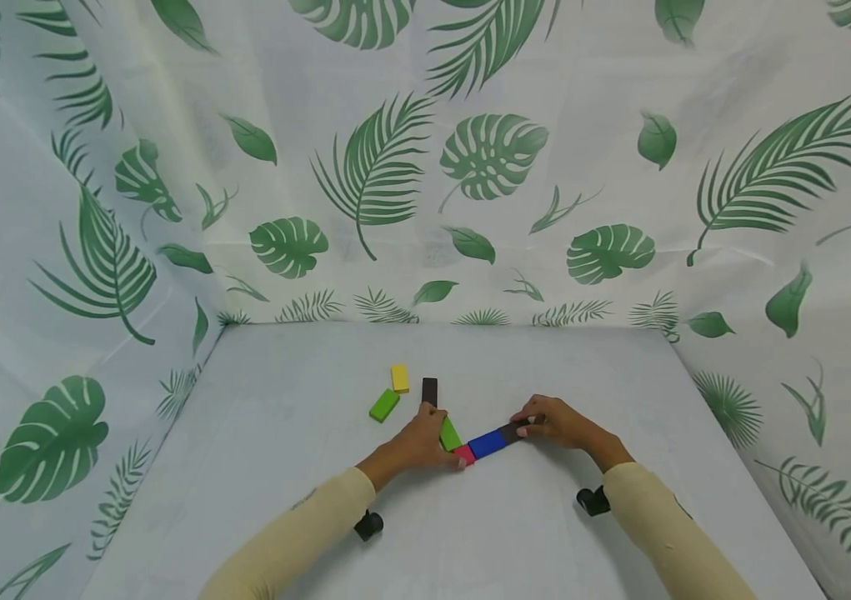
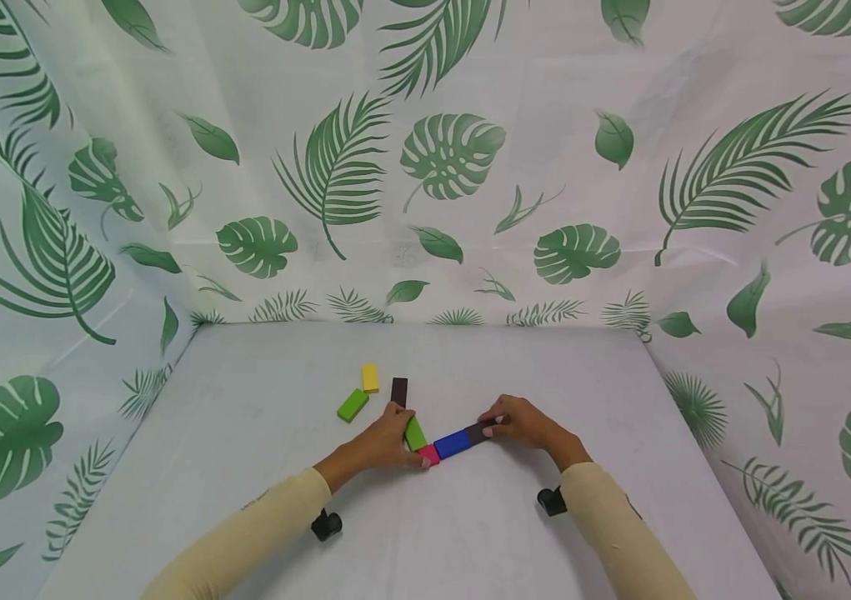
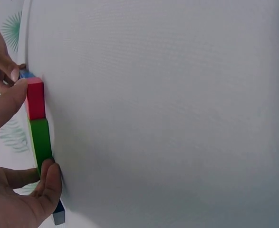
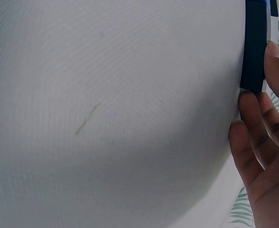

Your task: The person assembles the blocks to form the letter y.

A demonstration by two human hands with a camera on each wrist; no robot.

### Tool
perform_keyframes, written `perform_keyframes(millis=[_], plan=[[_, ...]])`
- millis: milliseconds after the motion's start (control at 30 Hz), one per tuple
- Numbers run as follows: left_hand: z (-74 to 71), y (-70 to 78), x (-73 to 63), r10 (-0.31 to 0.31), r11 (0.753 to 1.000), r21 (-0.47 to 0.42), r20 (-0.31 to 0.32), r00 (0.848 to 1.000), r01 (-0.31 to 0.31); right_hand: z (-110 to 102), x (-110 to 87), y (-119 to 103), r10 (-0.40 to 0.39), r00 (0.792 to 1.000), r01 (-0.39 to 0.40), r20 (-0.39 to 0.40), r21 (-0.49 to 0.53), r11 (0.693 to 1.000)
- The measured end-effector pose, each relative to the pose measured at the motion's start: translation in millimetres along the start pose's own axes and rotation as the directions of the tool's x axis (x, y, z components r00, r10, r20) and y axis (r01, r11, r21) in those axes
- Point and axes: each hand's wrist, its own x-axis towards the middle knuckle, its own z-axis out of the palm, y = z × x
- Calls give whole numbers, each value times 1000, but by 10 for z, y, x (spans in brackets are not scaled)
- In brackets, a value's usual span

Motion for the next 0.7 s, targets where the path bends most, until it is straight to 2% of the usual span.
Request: perform_keyframes(millis=[433,700], plan=[[-23,-29,44,-19,1000,-22,13,1000,19,-9,11,-9,24,1000,-24,6,6,1000],[-71,-120,63,51,997,-62,-5,999,-52,17,16,3,36,999,-36,0,14,999]])
